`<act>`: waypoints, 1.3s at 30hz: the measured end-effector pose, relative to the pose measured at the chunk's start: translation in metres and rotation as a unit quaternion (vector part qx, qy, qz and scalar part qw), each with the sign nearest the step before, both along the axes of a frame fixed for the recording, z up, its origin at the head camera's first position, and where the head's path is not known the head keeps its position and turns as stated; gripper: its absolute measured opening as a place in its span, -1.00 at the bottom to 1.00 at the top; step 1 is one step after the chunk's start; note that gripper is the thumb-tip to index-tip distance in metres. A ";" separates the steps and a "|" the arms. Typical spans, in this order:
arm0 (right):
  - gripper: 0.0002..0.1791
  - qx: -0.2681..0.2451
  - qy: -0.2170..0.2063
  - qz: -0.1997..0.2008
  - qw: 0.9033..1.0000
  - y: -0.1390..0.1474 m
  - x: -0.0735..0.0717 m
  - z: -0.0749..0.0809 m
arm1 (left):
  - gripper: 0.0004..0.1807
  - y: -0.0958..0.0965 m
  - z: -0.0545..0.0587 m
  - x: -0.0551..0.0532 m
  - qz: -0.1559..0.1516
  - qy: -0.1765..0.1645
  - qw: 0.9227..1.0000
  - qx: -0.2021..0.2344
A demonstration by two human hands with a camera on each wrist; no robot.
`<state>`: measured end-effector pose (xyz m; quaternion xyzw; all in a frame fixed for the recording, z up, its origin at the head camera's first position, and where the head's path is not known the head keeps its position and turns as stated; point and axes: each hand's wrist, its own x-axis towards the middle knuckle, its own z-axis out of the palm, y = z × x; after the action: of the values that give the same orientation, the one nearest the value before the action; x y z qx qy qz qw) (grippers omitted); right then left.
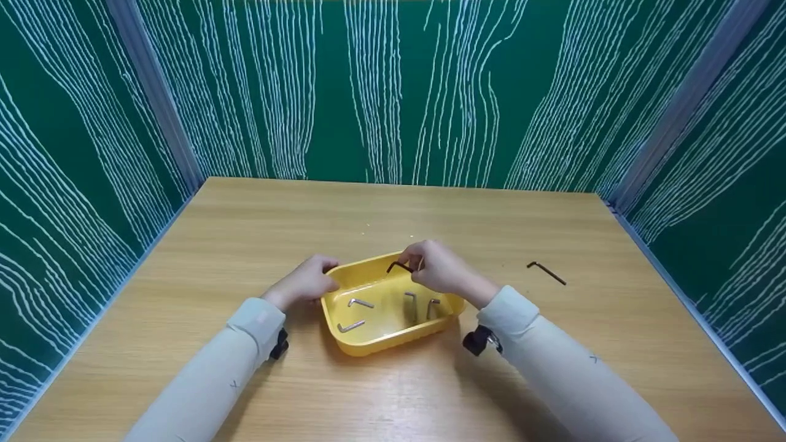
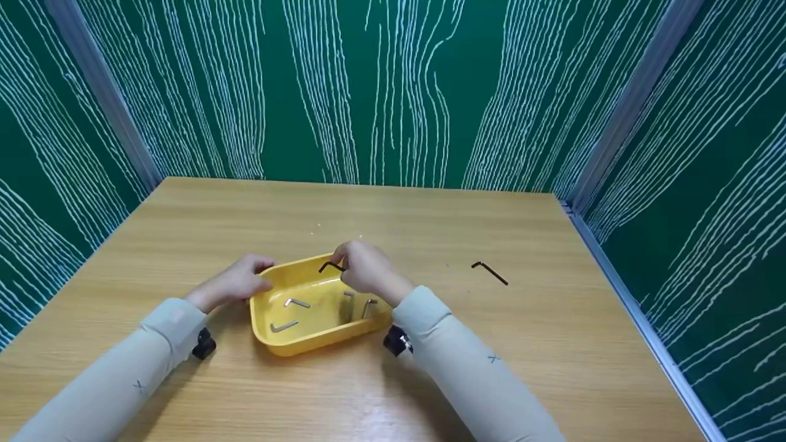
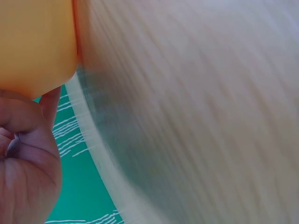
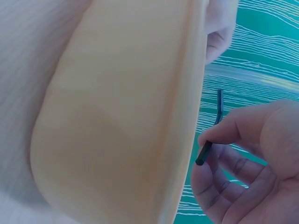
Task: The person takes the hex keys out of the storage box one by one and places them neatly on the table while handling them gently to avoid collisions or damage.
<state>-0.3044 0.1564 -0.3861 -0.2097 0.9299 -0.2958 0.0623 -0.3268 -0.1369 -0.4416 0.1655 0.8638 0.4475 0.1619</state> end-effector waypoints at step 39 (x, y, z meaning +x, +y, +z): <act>-0.60 -0.019 0.021 -0.042 0.999 0.052 -0.006 0.015 | -0.68 0.003 0.002 0.004 0.020 -0.014 1.000 0.012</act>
<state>-0.3103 0.2080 -0.3710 -0.1781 0.9332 -0.3109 0.0268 -0.3227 -0.1343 -0.4399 0.1435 0.8591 0.4635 0.1627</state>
